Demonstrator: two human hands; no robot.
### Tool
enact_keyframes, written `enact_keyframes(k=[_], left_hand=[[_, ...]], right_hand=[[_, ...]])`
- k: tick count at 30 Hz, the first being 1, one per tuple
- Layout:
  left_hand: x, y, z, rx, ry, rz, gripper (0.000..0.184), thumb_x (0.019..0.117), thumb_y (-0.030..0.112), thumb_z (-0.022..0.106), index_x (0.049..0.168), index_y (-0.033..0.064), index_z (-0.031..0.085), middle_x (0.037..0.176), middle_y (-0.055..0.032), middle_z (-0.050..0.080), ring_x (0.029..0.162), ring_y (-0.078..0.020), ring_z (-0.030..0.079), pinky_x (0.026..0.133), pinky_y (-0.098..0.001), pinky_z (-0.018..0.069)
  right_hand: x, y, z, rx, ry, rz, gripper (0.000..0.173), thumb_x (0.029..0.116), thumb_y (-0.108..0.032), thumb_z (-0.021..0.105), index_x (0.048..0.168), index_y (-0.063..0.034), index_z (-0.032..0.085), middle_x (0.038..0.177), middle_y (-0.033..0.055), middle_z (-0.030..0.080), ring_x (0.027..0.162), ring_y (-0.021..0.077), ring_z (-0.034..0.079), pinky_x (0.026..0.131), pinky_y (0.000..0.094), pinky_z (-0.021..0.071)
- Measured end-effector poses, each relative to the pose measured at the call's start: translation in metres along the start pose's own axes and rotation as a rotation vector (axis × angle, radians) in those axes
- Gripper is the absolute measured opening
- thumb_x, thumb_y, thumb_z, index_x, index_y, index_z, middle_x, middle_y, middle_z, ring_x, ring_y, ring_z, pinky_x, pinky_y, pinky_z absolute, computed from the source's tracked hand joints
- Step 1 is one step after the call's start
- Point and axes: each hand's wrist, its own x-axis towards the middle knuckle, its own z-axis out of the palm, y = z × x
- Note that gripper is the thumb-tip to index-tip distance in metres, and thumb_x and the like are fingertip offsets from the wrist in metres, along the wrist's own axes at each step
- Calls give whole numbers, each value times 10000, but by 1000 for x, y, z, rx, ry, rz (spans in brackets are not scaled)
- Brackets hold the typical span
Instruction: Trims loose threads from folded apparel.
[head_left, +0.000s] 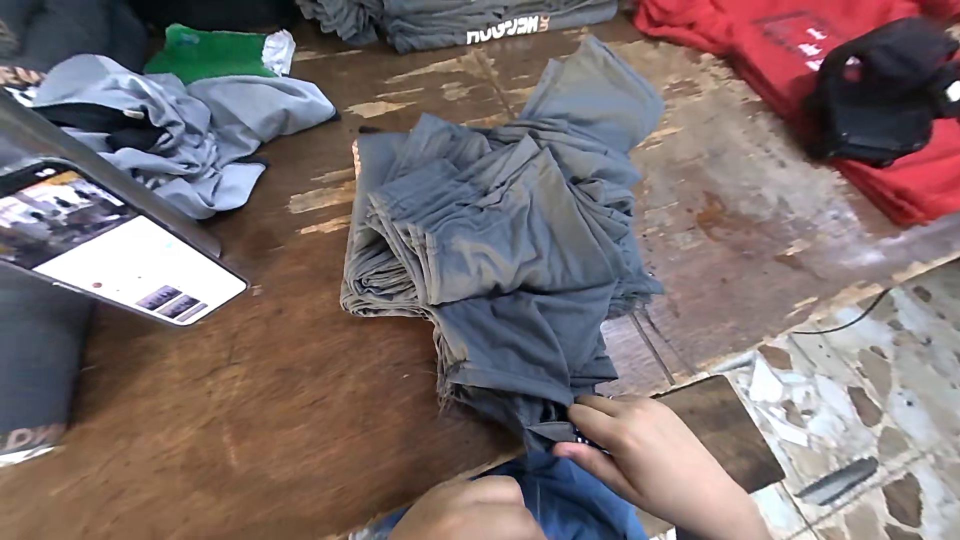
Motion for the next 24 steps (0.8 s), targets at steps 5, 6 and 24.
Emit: enact_keyframes(k=[5,6,24], left_hand=[[2,-9,11,380,213,-218,505,867,584,729,876,79,737,713,-39,674,693,-140,622,670,-267,500],[5,-12,17,404,293,-263,531,843,584,758,915,60,717,783,-55,677,747,-112,643,701,-221,536],[0,-18,9,86,331,-291,90,923,109,740,886,30,717,845,-34,730,812,-28,686,766,-146,564]], right_hand=[[2,-8,-28,134,13,132,667,1069,-558,371,831,15,614,676,163,594,545,271,559,509,426,460],[1,-7,-29,169,67,129,675,1067,-568,378,861,28,619,726,177,611,592,264,575,555,418,483],[13,-3,11,-2,18,-73,585,1056,-578,387,763,-109,578,857,87,611,795,252,604,630,358,500]])
